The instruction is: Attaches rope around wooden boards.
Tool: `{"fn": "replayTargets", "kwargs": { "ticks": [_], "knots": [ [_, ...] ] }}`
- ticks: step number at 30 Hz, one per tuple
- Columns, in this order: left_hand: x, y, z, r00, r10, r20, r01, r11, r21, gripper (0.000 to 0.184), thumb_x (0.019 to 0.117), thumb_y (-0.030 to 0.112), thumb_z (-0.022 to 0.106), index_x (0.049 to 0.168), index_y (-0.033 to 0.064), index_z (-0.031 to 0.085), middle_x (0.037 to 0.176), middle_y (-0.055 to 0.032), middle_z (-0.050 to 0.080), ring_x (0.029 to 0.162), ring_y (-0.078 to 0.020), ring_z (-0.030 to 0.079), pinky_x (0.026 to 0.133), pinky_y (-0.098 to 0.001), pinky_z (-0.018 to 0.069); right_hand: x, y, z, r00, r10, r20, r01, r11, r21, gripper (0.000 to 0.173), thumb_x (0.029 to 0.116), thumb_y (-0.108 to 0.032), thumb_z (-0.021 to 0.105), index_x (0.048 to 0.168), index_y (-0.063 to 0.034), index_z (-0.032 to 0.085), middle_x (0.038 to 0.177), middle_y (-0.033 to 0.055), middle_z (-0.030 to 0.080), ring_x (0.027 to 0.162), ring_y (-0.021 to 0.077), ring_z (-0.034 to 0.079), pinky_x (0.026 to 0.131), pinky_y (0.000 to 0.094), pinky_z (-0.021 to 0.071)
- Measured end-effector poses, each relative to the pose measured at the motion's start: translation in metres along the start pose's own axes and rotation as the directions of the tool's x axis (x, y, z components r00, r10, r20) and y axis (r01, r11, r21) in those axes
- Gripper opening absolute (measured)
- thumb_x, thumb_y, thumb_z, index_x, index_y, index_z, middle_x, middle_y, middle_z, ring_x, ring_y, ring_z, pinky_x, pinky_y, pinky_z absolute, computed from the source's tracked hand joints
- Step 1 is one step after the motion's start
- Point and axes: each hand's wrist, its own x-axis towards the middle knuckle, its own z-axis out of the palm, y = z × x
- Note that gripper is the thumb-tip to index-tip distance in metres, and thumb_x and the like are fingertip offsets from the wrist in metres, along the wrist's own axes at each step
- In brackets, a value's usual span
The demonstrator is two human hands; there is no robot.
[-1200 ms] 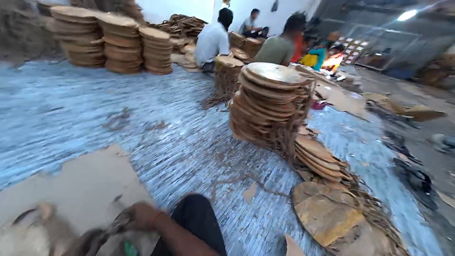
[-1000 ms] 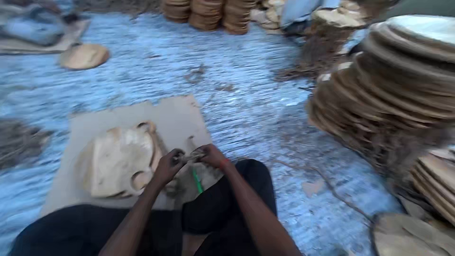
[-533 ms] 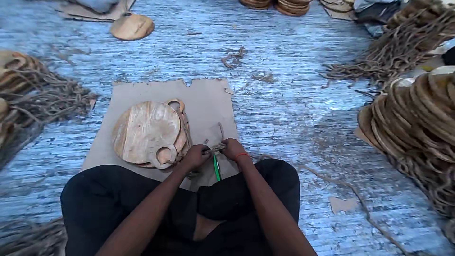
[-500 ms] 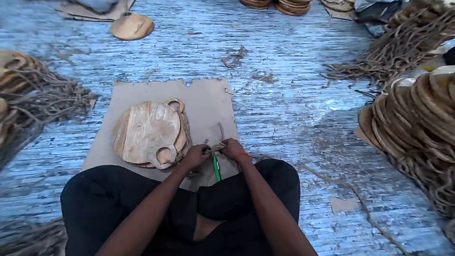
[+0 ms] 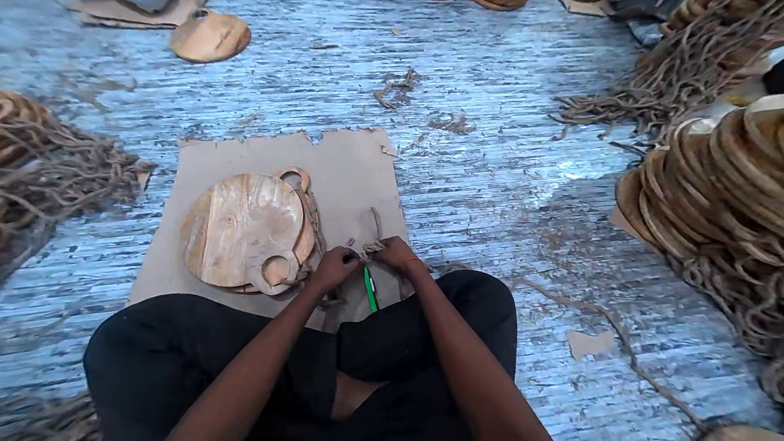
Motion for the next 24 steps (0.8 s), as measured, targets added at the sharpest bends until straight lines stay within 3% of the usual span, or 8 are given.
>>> {"fn": "replayTargets", "kwargs": {
  "ticks": [4,8,11,13,14,16,20,24],
  "knots": [
    [0.000,-0.001,0.002,1.000,0.019,-0.007,-0.019,1.000,0.006,0.024,0.1023,0.019,0.063,0.116,0.0017,0.072,0.116,-0.0184,0.070,0.108,-0.0312,0.067,0.100,-0.0522,0.0513,0.000,0.001,0.001,1.000,-0.013,0.011,0.013,1.000,-0.021,0.032,0.0939,-0.029,0.074,0.109,-0.0004,0.073,0.106,0.0225,0.071,0.101,0.0378,0.067,0.090,0.0613,0.0499],
    [0.002,0.001,0.002,1.000,0.004,0.002,-0.004,0.999,0.035,0.025,0.1019,0.018,0.064,0.119,0.0015,0.071,0.112,-0.0180,0.071,0.104,-0.0298,0.068,0.097,-0.0505,0.0524,-0.004,0.002,0.004,0.998,-0.057,0.015,0.058,0.995,-0.080,0.035,0.0904,-0.031,0.079,0.111,-0.0030,0.073,0.105,0.0222,0.071,0.100,0.0388,0.068,0.087,0.0626,0.0517],
    [0.002,0.001,0.003,1.000,0.013,0.000,-0.013,0.999,0.040,0.024,0.1016,0.017,0.064,0.118,0.0017,0.071,0.112,-0.0179,0.071,0.102,-0.0291,0.069,0.096,-0.0500,0.0529,-0.001,0.000,0.003,0.998,-0.025,0.058,0.032,0.991,-0.132,0.033,0.0924,-0.028,0.076,0.116,-0.0047,0.073,0.111,0.0207,0.071,0.106,0.0374,0.067,0.092,0.0610,0.0502],
    [0.002,0.000,0.003,1.000,0.018,0.007,-0.018,0.999,0.027,0.025,0.1019,0.017,0.064,0.119,0.0015,0.071,0.114,-0.0180,0.071,0.103,-0.0290,0.069,0.097,-0.0497,0.0529,-0.003,0.006,0.008,0.998,-0.059,-0.007,0.058,0.995,-0.080,0.030,0.0900,-0.024,0.079,0.110,-0.0020,0.073,0.103,0.0230,0.071,0.097,0.0398,0.068,0.083,0.0625,0.0522],
    [0.003,0.000,0.003,1.000,0.016,0.017,-0.016,1.000,0.026,0.025,0.1024,0.018,0.063,0.120,0.0015,0.071,0.115,-0.0181,0.071,0.104,-0.0289,0.069,0.098,-0.0493,0.0525,-0.002,0.006,0.008,0.998,-0.056,-0.006,0.056,0.996,-0.072,0.031,0.0903,-0.024,0.079,0.110,-0.0016,0.072,0.103,0.0230,0.071,0.097,0.0397,0.068,0.083,0.0623,0.0524],
    [0.002,0.002,0.002,0.999,0.012,0.030,-0.013,0.999,0.034,0.026,0.1035,0.018,0.060,0.121,0.0016,0.071,0.114,-0.0178,0.071,0.104,-0.0286,0.068,0.098,-0.0492,0.0520,-0.002,0.000,0.001,0.998,-0.011,0.069,0.019,0.994,-0.104,0.032,0.0946,-0.025,0.074,0.117,-0.0027,0.071,0.112,0.0213,0.070,0.106,0.0373,0.067,0.093,0.0600,0.0503],
    [0.003,0.003,0.004,1.000,-0.017,0.017,0.017,0.999,0.033,0.025,0.1034,0.019,0.060,0.118,0.0019,0.072,0.110,-0.0174,0.072,0.103,-0.0289,0.069,0.097,-0.0502,0.0521,-0.001,0.011,0.014,0.998,-0.053,-0.044,0.052,0.998,-0.020,0.028,0.0913,-0.023,0.078,0.107,-0.0005,0.072,0.098,0.0232,0.070,0.091,0.0400,0.068,0.078,0.0620,0.0524],
    [0.005,0.003,0.006,0.999,-0.035,-0.009,0.035,0.999,0.021,0.024,0.1031,0.018,0.061,0.117,0.0022,0.072,0.111,-0.0166,0.072,0.104,-0.0276,0.068,0.098,-0.0489,0.0516,0.002,0.006,0.013,0.999,-0.001,-0.037,-0.001,0.998,-0.070,0.029,0.0921,-0.025,0.078,0.111,-0.0032,0.072,0.103,0.0224,0.071,0.097,0.0395,0.069,0.084,0.0616,0.0528]
  ]
}}
